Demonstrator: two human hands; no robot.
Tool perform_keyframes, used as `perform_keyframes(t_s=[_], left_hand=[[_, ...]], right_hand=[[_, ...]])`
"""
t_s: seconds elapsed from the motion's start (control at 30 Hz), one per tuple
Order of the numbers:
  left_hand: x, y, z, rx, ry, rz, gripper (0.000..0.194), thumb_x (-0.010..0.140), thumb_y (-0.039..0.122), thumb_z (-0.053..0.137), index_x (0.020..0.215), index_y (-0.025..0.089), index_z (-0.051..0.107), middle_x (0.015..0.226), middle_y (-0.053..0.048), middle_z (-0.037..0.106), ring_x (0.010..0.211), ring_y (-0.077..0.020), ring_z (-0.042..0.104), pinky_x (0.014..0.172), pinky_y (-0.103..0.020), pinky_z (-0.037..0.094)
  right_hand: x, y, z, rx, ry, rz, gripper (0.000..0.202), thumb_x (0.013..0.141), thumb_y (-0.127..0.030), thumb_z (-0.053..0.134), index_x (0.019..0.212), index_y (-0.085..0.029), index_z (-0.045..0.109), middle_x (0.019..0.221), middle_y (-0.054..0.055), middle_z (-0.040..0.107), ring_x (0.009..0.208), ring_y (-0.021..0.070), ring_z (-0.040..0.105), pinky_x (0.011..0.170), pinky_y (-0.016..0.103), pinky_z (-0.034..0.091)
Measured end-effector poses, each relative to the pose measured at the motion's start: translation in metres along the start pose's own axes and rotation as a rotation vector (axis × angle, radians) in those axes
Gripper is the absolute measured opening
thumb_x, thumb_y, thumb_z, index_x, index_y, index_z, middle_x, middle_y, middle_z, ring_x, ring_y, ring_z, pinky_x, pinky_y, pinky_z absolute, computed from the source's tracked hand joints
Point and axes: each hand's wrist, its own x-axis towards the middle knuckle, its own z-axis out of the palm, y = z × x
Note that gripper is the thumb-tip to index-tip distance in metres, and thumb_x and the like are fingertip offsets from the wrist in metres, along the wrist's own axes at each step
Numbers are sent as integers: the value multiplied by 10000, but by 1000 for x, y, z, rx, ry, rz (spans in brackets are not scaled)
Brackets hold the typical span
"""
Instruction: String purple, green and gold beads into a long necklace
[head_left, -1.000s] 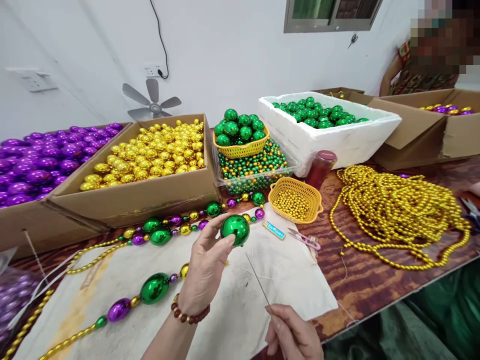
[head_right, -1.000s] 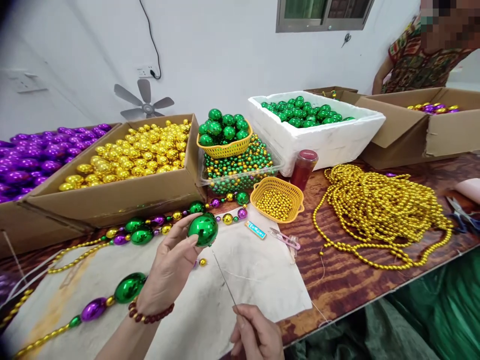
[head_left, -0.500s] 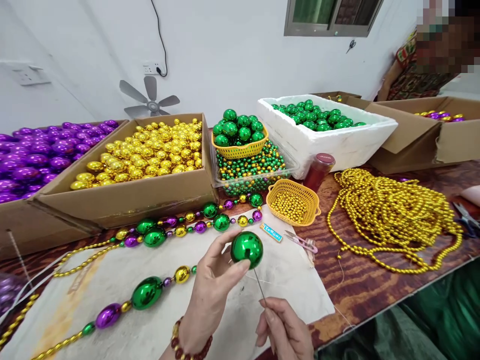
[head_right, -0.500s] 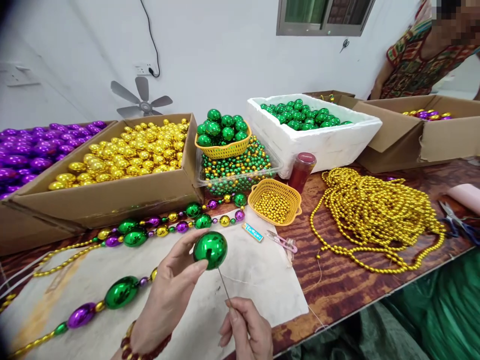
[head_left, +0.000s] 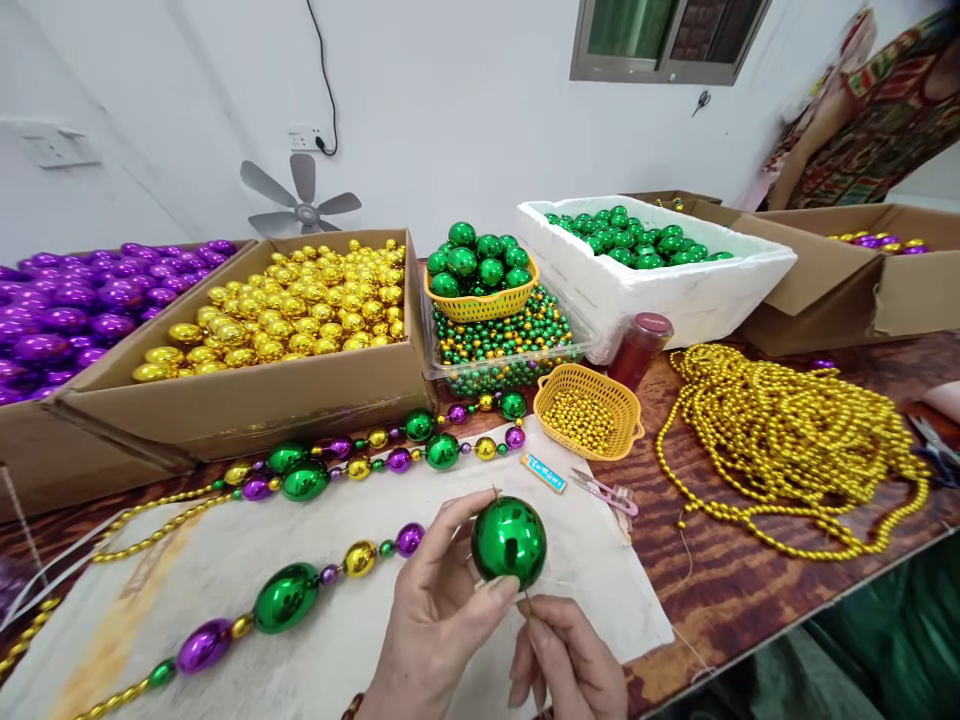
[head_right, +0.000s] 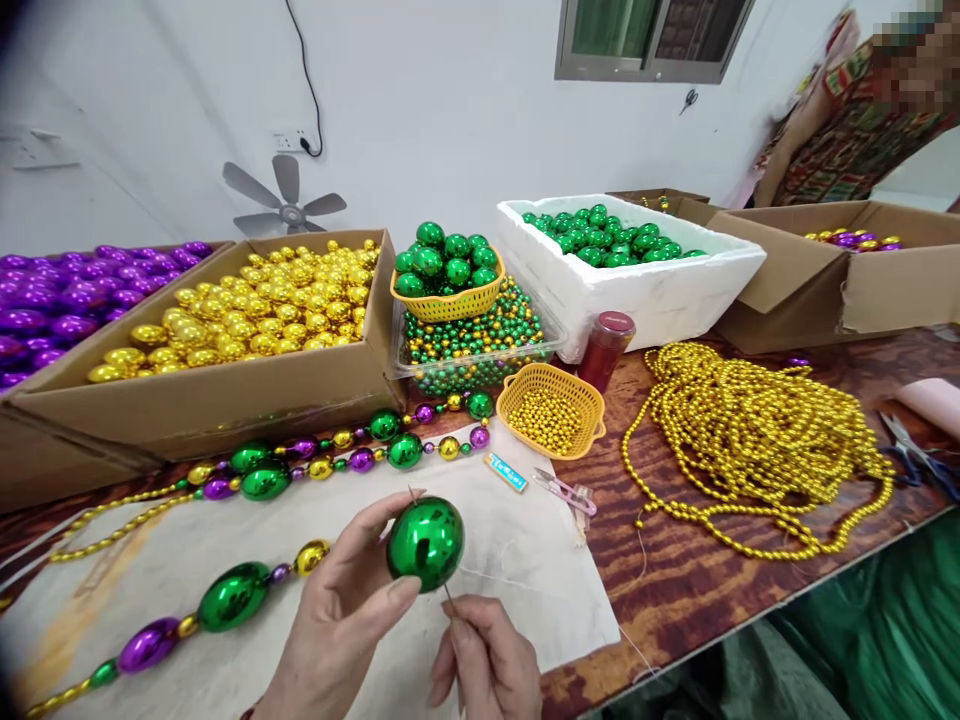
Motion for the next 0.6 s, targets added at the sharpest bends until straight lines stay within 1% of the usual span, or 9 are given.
perform_keyframes(t_s=[0.07, 0.13, 0.2, 0.23, 0.3, 0.37, 0.47, 0.53, 0.6], left_hand=[[-2, -3, 0, 8, 9, -10, 480, 647, 302, 787, 1105, 315, 645, 1139, -55, 635, 967, -248, 610, 780, -313, 526], [0, -7, -1, -1, 23, -28, 472, 686, 316, 760, 1137, 313, 619, 1136, -49, 636, 962, -226, 608, 786, -289, 518], [3, -11, -2, 2, 22, -45, 463, 724, 325, 732, 1165, 306, 592, 1126, -42, 639, 964, -207, 604, 805, -270, 505], [5, -14, -2, 13, 9, -51, 462, 736, 326, 722, 1175, 302, 579, 1114, -41, 641, 961, -201, 603, 816, -268, 500], [7, -20, 0, 52, -40, -74, 469, 755, 318, 709, 1197, 301, 553, 1095, -42, 643, 956, -199, 604, 833, -279, 494], [7, -27, 4, 131, -123, -93, 459, 769, 300, 695, 1203, 302, 545, 1108, -50, 634, 977, -210, 601, 855, -304, 487], [11, -36, 15, 300, -274, -60, 519, 741, 251, 723, 1229, 306, 555, 1209, -65, 587, 1108, -247, 550, 956, -346, 437], [26, -38, 20, 370, -325, -2, 516, 766, 257, 697, 1260, 305, 554, 1274, -69, 552, 1178, -255, 508, 1010, -359, 392], [58, -34, 22, 408, -303, 78, 409, 827, 292, 626, 1234, 285, 586, 1265, -76, 564, 1168, -246, 515, 1009, -354, 383]], right_hand=[[5, -8, 1, -19, -44, -36, 308, 927, -401, 489, 964, -147, 660, 477, -11, 517, 415, 104, 460, 420, 212, 322], [9, -13, 0, -13, -81, -57, 313, 923, -384, 502, 1073, -159, 658, 533, -10, 530, 441, 104, 490, 439, 209, 362], [11, -13, -4, 14, -105, -42, 353, 908, -393, 526, 1167, -180, 638, 639, 16, 595, 481, 116, 565, 435, 201, 379], [11, -12, -7, 35, -103, -12, 365, 898, -407, 542, 1169, -183, 636, 697, 38, 632, 511, 131, 606, 432, 198, 383], [13, -8, -14, 87, -61, 96, 339, 865, -438, 592, 1050, -163, 661, 765, 81, 680, 564, 165, 658, 429, 186, 384], [16, -5, -22, 139, 16, 202, 318, 818, -450, 655, 887, -140, 651, 746, 96, 696, 568, 175, 666, 427, 170, 373], [24, -2, -35, 204, 108, 235, 317, 780, -440, 704, 791, -130, 641, 658, 74, 683, 506, 139, 624, 417, 153, 344], [31, 1, -44, 222, 158, 213, 329, 760, -457, 714, 774, -135, 646, 660, 73, 683, 487, 130, 600, 402, 156, 340], [36, 6, -53, 192, 187, 201, 359, 737, -492, 716, 745, -139, 647, 628, 67, 667, 437, 115, 551, 373, 163, 326]])
